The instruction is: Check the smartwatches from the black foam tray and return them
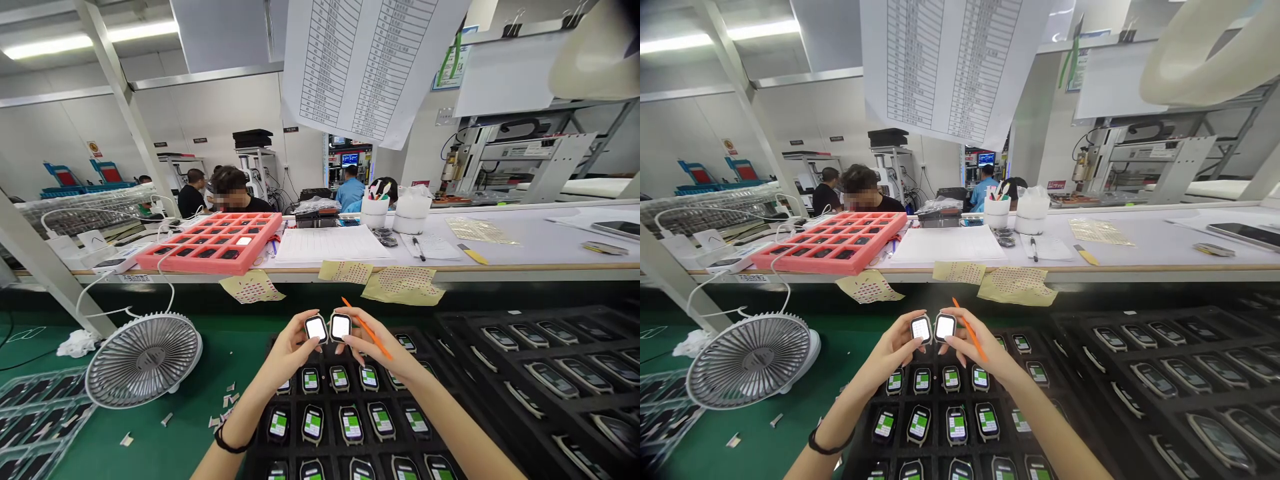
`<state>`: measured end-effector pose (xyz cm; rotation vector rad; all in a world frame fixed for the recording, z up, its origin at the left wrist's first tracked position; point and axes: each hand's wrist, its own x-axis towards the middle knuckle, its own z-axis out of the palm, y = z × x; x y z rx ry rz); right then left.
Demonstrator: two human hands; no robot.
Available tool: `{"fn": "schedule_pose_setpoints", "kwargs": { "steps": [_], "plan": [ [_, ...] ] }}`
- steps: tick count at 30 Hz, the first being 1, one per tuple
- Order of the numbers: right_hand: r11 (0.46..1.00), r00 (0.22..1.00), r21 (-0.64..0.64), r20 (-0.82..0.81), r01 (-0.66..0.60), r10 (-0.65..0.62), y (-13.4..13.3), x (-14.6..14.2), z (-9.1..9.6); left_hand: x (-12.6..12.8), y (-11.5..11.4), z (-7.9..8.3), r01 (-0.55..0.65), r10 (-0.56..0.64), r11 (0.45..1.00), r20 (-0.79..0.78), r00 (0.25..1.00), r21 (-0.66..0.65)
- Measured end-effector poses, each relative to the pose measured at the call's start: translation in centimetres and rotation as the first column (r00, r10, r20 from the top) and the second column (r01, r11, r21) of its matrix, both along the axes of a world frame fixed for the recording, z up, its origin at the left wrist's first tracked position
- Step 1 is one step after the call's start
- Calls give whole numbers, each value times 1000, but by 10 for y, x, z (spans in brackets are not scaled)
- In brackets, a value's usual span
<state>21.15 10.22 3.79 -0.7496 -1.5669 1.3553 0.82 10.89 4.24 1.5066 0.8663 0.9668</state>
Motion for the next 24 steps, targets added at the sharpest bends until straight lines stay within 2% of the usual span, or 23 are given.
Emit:
{"fn": "schedule_pose_setpoints", "kwargs": {
  "steps": [5, 16, 24],
  "plan": [
    [998, 998, -20, 7, 55, -55, 2, -3, -1, 1, -1, 0, -24, 24, 1000, -2, 1000, 16],
    [972, 975, -80, 37, 220, -217, 2, -4, -4, 1, 7, -6, -75, 76, 996, 15, 997, -47],
    [974, 977, -77, 40, 211, -209, 3, -6, -4, 1, 3, -1, -61, 61, 996, -1, 998, -70]
  ]
}}
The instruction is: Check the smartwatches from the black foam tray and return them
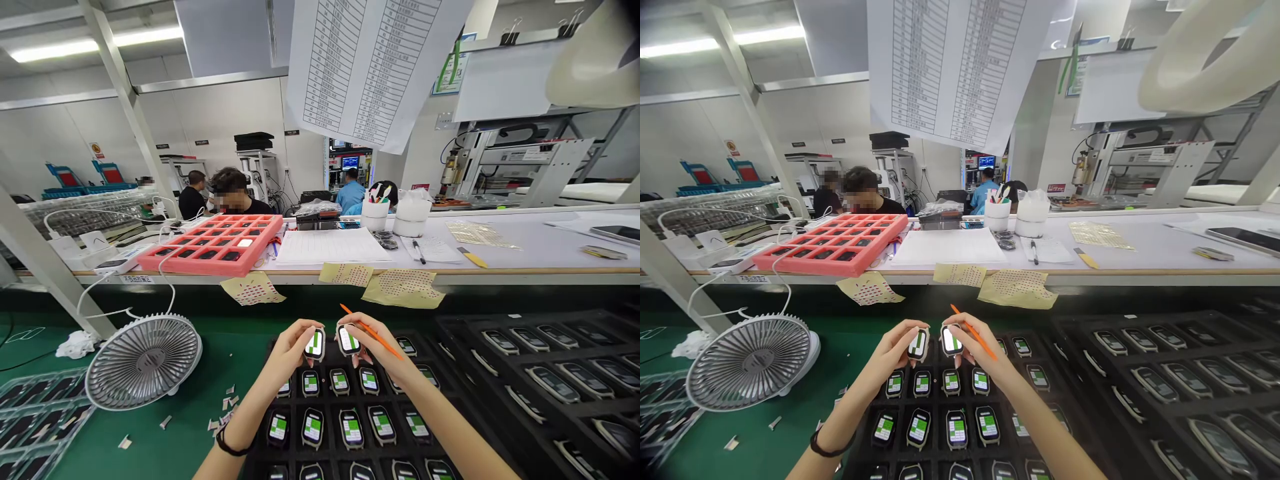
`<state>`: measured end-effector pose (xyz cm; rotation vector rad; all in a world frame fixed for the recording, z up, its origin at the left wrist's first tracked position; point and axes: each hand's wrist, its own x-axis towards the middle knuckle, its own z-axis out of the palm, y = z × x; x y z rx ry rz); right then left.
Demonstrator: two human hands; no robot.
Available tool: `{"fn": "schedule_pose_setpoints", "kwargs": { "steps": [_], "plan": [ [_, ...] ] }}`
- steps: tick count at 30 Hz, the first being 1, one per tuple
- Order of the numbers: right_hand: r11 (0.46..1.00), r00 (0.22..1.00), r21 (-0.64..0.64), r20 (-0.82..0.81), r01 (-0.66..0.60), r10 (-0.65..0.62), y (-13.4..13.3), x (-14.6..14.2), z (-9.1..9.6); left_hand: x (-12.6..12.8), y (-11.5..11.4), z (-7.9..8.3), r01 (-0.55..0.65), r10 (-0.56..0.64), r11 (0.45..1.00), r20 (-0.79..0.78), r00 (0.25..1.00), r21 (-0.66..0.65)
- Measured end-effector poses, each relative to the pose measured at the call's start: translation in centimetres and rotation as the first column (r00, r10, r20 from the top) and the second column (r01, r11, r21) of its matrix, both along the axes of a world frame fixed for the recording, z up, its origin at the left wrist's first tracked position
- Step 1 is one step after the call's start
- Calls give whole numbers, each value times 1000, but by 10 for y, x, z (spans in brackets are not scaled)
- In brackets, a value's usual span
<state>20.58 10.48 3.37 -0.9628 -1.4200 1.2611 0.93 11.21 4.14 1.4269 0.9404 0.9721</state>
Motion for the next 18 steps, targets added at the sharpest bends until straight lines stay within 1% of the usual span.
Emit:
{"fn": "schedule_pose_setpoints", "kwargs": {
  "steps": [5, 9, 12, 16, 18],
  "plan": [
    [1000, 999, -11, 19, 27, -27, 0, 1, 1, -1, 0, 0, 22, -22, 1000, -15, 1000, -1],
    [999, 998, 23, 52, -46, 45, 3, 4, 0, -1, -1, 0, 65, -65, 998, -17, 998, 17],
    [993, 994, 42, 39, -107, 106, 4, 5, -1, -1, -2, -2, 91, -89, 994, -50, 995, 51],
    [990, 990, 46, 41, -136, 135, 5, 5, -3, -3, 0, -5, 111, -101, 988, -86, 991, 112],
    [990, 990, 47, 46, -135, 132, 5, 5, -2, -4, 0, -6, 105, -96, 987, -85, 992, 118]
  ]
}}
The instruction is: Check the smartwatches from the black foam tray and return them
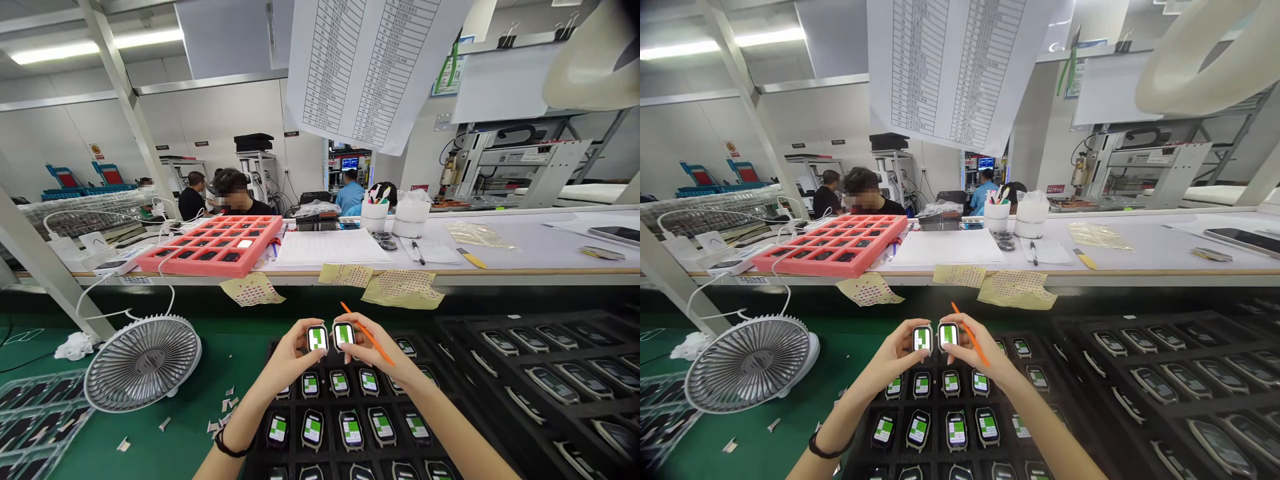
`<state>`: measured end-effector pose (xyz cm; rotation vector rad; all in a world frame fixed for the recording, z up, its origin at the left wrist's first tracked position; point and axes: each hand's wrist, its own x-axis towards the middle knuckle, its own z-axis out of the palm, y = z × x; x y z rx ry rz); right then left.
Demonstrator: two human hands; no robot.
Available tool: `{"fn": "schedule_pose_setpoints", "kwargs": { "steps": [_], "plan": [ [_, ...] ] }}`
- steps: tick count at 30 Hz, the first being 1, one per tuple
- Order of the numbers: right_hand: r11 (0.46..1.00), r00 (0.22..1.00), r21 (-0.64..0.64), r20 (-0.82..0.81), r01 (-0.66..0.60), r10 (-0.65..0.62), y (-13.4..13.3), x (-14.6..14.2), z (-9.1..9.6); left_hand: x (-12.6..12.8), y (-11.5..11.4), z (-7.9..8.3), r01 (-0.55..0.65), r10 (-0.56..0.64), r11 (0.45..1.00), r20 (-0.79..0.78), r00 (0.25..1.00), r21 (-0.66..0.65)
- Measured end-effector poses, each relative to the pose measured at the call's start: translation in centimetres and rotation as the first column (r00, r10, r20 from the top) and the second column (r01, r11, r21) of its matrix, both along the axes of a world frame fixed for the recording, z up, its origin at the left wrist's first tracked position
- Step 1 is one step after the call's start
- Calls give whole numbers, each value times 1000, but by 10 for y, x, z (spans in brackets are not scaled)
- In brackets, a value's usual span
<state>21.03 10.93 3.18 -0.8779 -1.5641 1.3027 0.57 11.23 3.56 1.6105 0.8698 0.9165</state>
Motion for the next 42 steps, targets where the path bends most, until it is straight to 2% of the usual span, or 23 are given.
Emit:
{"fn": "schedule_pose_setpoints", "kwargs": {
  "steps": [6, 9, 18, 24, 27, 30, 36, 39, 42],
  "plan": [
    [995, 995, -24, -9, 101, -101, -4, -3, 4, 3, 0, 5, -60, 64, 993, 35, 997, -102],
    [993, 993, -32, -27, 111, -111, -4, -3, 4, 4, 2, 5, -67, 72, 992, 36, 997, -111],
    [1000, 1000, 7, 18, 20, -21, -5, 2, 5, 1, 2, 1, -26, 27, 997, 16, 1000, -72],
    [999, 999, 25, 9, -44, 44, -2, 2, 0, 3, 1, 2, -58, 60, 995, 31, 998, -76],
    [1000, 1000, 24, 7, -9, 9, -4, 1, 3, 3, 2, 1, -66, 69, 995, 42, 997, -74],
    [997, 997, 6, 3, 82, -82, -5, -2, 5, 3, 4, 0, -80, 83, 994, 41, 996, -78],
    [967, 968, -62, -43, 246, -249, 0, -2, -4, 4, 5, 0, -77, 81, 992, 38, 996, -98],
    [972, 973, -62, -27, 229, -231, 1, -1, -4, 3, 4, 0, -68, 70, 993, 20, 997, -98],
    [989, 989, -40, -19, 146, -146, 1, 2, -2, 2, 4, -1, -40, 40, 996, 1, 999, -84]
  ]
}}
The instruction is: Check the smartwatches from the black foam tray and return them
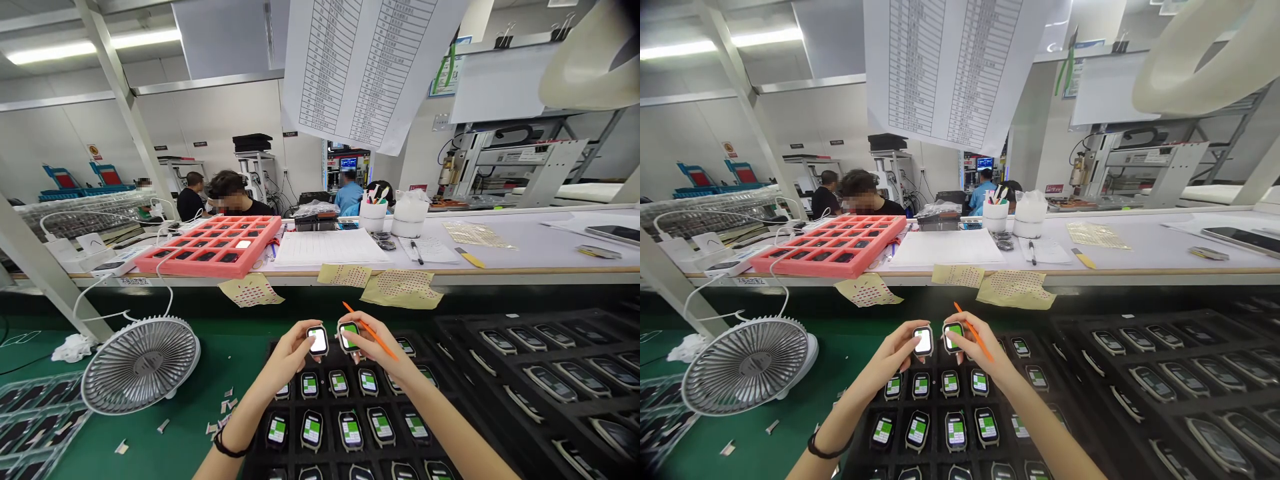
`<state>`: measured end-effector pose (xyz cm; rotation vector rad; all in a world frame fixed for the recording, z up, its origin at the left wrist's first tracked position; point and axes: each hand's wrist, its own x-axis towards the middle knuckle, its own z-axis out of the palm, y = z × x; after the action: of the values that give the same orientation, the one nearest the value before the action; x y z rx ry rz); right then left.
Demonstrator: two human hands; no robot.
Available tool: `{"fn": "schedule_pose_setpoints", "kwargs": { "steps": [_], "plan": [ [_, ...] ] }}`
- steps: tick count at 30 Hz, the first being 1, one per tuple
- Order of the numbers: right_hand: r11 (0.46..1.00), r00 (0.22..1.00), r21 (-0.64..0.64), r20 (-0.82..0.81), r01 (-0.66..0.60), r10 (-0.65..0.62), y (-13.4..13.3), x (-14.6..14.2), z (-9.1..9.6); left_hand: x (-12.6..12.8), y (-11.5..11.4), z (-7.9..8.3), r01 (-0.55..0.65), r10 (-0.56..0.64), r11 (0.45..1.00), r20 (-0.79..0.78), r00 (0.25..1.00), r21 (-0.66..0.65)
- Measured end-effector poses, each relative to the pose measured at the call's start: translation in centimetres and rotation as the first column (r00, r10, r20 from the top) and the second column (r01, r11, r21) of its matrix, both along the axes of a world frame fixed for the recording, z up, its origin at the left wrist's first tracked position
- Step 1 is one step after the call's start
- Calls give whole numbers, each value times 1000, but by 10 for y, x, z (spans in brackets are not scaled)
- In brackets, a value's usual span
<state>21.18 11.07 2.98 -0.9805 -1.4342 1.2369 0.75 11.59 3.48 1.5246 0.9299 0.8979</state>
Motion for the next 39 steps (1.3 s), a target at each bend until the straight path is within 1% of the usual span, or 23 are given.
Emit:
{"fn": "schedule_pose_setpoints", "kwargs": {
  "steps": [4, 8, 11, 14, 16, 19, 21, 23, 26, 28, 30, 32, 34, 39],
  "plan": [
    [994, 995, 39, 16, -101, 101, 0, 3, 3, -2, -1, -1, 27, -27, 999, -11, 1000, 23],
    [982, 984, 65, 35, -177, 175, -3, 6, 5, -1, 0, -1, 11, -10, 999, -20, 1000, 46],
    [967, 971, 86, 24, -239, 237, -5, 8, 7, -1, 2, -1, -16, 15, 999, 26, 1000, 46],
    [959, 963, 93, 15, -269, 269, -7, 10, 8, 0, 4, -1, -44, 43, 999, 64, 997, 19],
    [957, 961, 92, 6, -274, 275, -7, 10, 8, 0, 4, -1, -65, 65, 998, 61, 996, -2],
    [961, 964, 72, 8, -266, 266, -8, 9, 10, 0, 4, -1, -87, 87, 996, 42, 995, -10],
    [972, 973, 51, 17, -229, 229, -8, 7, 11, 0, 3, -1, -81, 81, 997, 30, 996, -5],
    [986, 987, 26, 22, -162, 162, -7, 4, 10, 0, 3, -1, -64, 64, 998, 13, 998, 5],
    [999, 999, -27, 20, -27, 27, -6, 0, 8, -1, 3, -1, -20, 20, 999, -1, 1000, 48],
    [996, 998, -54, 5, 65, -65, -4, -1, 5, -2, 2, -2, 20, -19, 997, -11, 1000, 73],
    [990, 992, -67, -14, 121, -122, -2, -1, 3, -2, 1, -3, 44, -41, 996, -43, 998, 80],
    [989, 991, -73, -20, 127, -129, -1, 0, 2, -2, 1, -4, 45, -39, 995, -75, 996, 84],
    [992, 995, -73, -20, 98, -100, -1, 1, 2, -1, 2, -4, 24, -18, 996, -68, 998, 84],
    [999, 999, -6, -17, -50, 50, -2, 1, 3, 0, 3, -1, -94, 96, 994, -22, 995, 63]
  ]
}}
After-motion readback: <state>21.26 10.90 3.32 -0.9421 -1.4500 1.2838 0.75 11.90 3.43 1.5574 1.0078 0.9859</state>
